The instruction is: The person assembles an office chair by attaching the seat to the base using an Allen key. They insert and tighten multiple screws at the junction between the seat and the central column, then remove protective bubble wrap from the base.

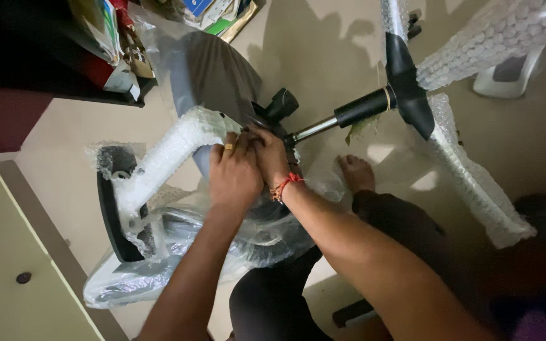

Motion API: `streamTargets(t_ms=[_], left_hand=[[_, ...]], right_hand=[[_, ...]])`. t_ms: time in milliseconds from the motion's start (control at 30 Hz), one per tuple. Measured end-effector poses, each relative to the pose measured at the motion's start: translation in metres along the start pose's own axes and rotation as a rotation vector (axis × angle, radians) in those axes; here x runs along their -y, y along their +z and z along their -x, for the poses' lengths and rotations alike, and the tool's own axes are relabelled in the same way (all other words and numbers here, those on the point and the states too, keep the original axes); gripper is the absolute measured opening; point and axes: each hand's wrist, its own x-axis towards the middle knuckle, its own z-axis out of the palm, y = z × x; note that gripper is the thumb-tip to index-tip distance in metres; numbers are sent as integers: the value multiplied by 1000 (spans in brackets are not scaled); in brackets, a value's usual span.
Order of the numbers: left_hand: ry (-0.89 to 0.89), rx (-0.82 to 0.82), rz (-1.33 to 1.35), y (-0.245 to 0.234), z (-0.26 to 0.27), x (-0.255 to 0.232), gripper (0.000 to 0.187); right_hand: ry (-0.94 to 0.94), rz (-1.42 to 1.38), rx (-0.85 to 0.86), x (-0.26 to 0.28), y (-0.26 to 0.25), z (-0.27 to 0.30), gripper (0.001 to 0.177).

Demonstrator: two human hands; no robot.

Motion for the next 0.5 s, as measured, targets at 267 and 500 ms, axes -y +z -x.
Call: streamTargets(t_ms=[267,500], left_hand=[[34,288,-259,15,-16,1,52],[58,367,-463,15,-25,-2,54]], right_hand=[[113,-228,147,6,-11,-3,41],[335,-356,165,36,-20,2,45]])
